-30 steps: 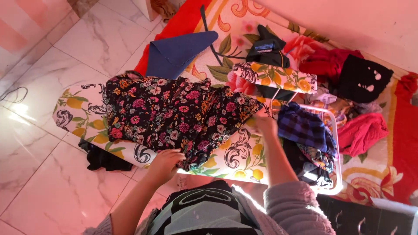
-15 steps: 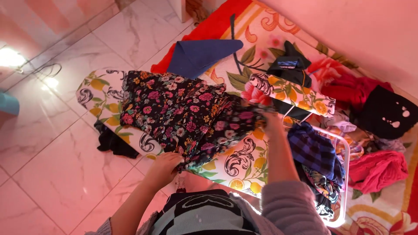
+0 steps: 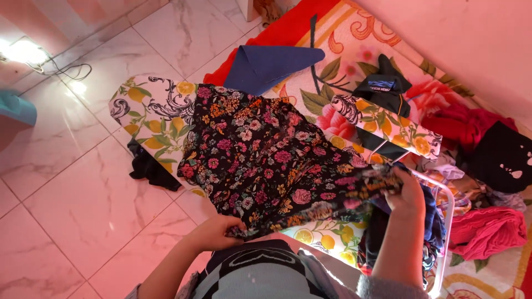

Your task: Folding various items of clothing on an ironing board and placing them in stacks.

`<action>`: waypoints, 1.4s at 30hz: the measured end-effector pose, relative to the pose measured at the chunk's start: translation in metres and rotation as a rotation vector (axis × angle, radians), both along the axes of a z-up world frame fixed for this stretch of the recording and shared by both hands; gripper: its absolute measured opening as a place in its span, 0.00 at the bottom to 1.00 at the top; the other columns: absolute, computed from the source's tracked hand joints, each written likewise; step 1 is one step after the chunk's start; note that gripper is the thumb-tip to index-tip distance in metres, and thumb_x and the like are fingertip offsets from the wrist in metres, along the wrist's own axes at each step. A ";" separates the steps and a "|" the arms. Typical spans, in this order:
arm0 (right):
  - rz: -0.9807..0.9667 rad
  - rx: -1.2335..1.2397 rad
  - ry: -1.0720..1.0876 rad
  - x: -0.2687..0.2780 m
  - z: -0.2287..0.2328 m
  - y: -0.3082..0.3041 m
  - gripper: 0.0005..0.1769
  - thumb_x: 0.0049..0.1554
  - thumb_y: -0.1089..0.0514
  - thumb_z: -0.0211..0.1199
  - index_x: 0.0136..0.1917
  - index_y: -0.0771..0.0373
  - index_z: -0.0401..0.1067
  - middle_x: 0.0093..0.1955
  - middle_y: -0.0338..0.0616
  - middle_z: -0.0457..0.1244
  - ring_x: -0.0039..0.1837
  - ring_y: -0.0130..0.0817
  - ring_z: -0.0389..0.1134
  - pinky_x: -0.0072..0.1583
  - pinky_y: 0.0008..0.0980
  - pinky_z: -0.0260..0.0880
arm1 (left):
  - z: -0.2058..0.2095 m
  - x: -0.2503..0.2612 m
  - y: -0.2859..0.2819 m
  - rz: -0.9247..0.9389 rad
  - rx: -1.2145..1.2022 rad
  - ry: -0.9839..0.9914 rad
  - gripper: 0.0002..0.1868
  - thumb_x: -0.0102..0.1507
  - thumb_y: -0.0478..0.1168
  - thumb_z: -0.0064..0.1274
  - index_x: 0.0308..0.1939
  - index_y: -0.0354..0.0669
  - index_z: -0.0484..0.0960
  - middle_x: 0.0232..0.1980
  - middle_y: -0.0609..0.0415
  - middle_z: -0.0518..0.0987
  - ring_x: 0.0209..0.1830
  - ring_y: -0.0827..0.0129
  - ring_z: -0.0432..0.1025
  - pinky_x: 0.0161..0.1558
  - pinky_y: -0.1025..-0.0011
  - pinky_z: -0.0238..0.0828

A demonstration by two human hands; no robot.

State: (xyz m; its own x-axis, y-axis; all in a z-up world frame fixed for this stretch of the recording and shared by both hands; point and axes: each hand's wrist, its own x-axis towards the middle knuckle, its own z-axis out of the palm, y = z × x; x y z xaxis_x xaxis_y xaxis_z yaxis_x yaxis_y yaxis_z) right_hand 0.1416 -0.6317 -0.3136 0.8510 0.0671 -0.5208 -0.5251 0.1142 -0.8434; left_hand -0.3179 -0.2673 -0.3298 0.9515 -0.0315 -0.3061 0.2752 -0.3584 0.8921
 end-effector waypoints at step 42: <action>0.287 -0.585 -0.990 0.004 -0.015 0.187 0.10 0.63 0.58 0.68 0.46 0.66 0.71 0.40 0.42 0.65 0.40 0.27 0.65 0.44 0.31 0.66 | -0.005 0.010 0.016 0.149 0.738 -0.323 0.37 0.46 0.43 0.67 0.59 0.48 0.74 0.68 0.58 0.69 0.74 0.61 0.56 0.73 0.50 0.42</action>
State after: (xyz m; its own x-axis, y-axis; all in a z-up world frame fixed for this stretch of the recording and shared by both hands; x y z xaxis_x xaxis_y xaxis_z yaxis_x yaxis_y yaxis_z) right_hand 0.1460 -0.4449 -0.3282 0.8937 0.2916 0.3409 0.4418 -0.4398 -0.7819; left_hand -0.3075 -0.2516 -0.3348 0.9746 0.2045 0.0913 0.1360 -0.8645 0.4838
